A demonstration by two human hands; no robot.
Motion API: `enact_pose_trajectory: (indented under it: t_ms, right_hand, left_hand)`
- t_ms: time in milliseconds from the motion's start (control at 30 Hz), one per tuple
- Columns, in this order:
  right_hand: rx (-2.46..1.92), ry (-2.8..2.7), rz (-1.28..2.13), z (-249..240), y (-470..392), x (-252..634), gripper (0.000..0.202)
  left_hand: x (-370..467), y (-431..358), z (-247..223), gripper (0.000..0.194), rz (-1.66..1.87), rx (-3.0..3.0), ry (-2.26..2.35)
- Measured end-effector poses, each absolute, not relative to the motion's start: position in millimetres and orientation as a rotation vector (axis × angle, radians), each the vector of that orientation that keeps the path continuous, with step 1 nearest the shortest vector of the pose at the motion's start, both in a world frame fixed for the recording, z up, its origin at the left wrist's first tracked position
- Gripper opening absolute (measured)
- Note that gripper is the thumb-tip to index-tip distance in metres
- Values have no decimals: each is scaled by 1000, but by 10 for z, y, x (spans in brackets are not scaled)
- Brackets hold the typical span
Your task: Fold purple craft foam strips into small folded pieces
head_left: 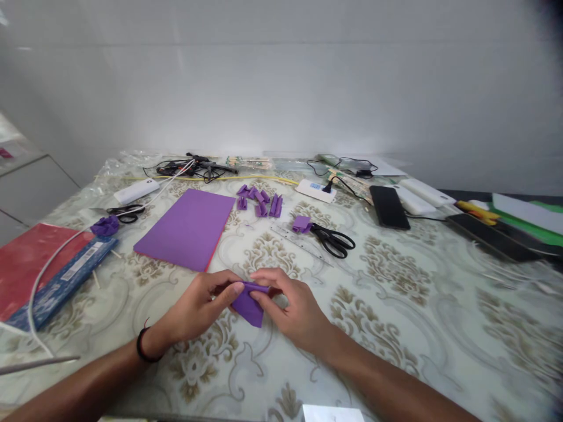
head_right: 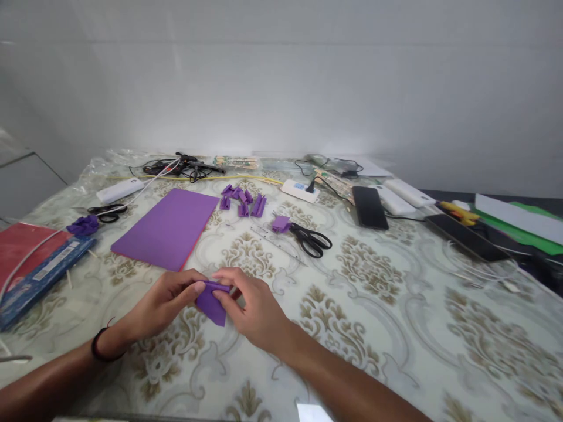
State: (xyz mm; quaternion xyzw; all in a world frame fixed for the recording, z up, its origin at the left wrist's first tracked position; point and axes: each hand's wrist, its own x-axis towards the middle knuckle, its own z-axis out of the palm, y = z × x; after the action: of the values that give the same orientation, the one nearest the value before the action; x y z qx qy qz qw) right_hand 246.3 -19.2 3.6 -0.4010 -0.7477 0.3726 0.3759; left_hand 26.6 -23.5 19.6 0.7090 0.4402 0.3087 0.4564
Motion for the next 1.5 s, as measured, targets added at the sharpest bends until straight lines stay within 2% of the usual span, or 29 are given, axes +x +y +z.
enact_pose_trajectory:
  t_ms: [200, 333, 467, 533, 767, 1067, 1233, 1333, 1367, 1500]
  right_hand:
    - [-1000, -1944, 922, 28, -199, 2447, 22]
    - [-983, -1923, 1044, 73, -189, 2452, 26]
    - [-1019, -1871, 1163, 102, -156, 2457, 19]
    - [-1045, -1856, 1176, 95, -141, 2453, 24]
    - [-1045, -1903, 1157, 113, -157, 2440, 25]
    - [-870, -1964, 1252, 177, -158, 2463, 29]
    - [-948, -1855, 1359, 134, -112, 2469, 30]
    - [-935, -1761, 1396, 97, -51, 2507, 21]
    - [-914, -1757, 1399, 88, -33, 2525, 22]
    - [-787, -1930, 1383, 56, 0, 2570, 58]
  left_hand:
    - [255, -245, 203, 35, 801, 1873, 1126]
    - [258, -255, 212, 31, 832, 1945, 1145]
    - [267, -255, 217, 25, 904, 2009, 1164]
    - [274, -253, 222, 24, 920, 2002, 1168]
    - [300, -254, 210, 36, 726, 1910, 1179]
    - [239, -252, 283, 45, 584, 1802, 919]
    - [257, -241, 251, 42, 626, 1856, 1051]
    - [254, -195, 212, 42, 707, 1775, 1188]
    - [249, -173, 199, 41, 745, 1711, 1217]
    - [229, -94, 136, 38, 862, 1406, 1203]
